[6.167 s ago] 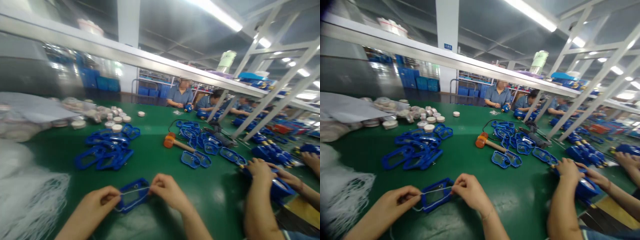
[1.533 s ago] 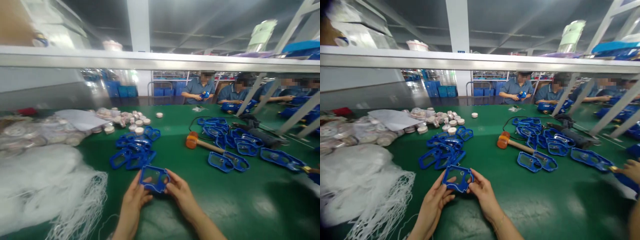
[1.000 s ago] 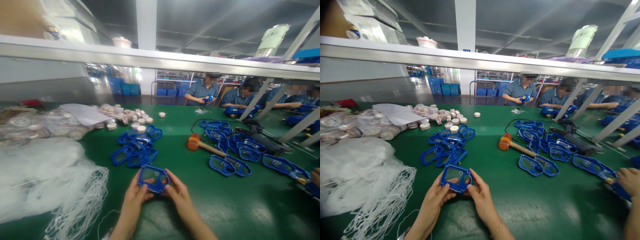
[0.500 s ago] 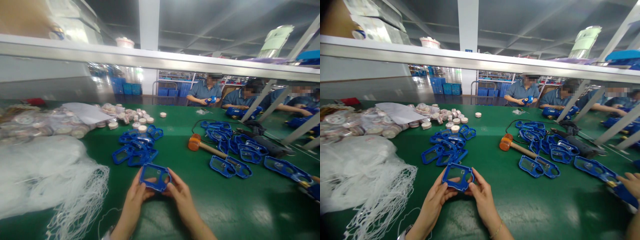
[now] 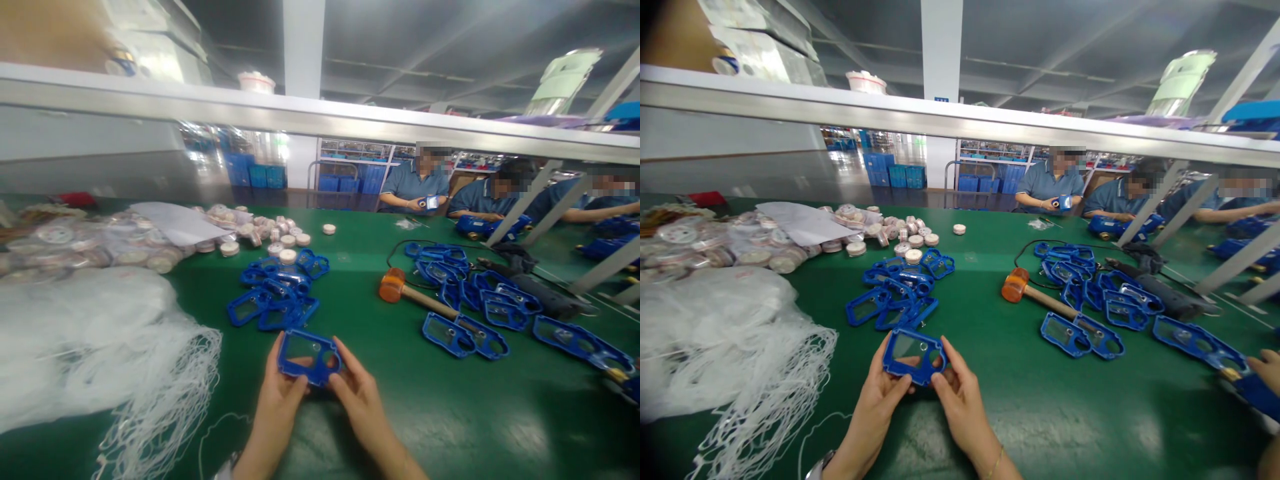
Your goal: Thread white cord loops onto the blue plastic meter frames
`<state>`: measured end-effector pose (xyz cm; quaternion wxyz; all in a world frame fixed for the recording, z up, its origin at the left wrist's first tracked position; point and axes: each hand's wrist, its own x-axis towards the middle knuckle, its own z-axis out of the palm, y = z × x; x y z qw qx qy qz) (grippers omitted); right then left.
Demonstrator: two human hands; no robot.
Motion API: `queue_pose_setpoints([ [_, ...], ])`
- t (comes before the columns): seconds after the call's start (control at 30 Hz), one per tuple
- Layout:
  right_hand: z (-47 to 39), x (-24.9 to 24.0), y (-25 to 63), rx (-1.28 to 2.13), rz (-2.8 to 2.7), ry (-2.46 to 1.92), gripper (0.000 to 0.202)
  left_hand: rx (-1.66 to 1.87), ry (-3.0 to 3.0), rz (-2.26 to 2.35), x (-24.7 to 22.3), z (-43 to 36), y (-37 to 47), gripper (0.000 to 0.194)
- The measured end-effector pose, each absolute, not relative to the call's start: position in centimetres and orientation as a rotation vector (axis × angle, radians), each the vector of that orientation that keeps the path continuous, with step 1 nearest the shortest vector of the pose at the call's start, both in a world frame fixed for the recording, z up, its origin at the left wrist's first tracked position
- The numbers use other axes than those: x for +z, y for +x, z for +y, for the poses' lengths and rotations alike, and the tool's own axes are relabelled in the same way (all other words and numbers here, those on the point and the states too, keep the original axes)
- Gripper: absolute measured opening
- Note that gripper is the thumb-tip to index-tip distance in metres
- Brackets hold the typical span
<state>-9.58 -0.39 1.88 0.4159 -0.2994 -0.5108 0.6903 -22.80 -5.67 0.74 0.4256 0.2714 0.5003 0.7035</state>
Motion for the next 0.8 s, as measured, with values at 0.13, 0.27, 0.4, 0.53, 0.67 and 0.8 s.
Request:
queue_pose_setpoints([
  [0.13,-0.9,1.8,-10.2,1.745,-1.277,-0.817,0.08,1.778,0.645,1.208,1.0,-5.7,-21.9,0.097],
  [0.27,-1.2,1.8,-10.9,1.729,-1.195,-0.836,0.083,1.791,0.624,1.152,2.0,-5.8,-21.5,0.102],
  [0.4,-1.2,1.9,-11.0,1.743,-1.177,-0.794,0.082,1.756,0.647,1.214,2.3,-6.1,-21.8,0.098],
  [0.53,-1.3,2.0,-10.8,1.761,-1.177,-0.758,0.081,1.768,0.676,1.211,2.4,-6.3,-21.8,0.092],
  [0.67,-1.5,1.9,-11.1,1.76,-1.158,-0.769,0.081,1.756,0.675,1.148,2.4,-6.3,-21.6,0.097],
  [0.8,-1.6,2.0,-11.4,1.744,-1.145,-0.808,0.087,1.762,0.707,1.158,2.0,-6.3,-21.6,0.095],
])
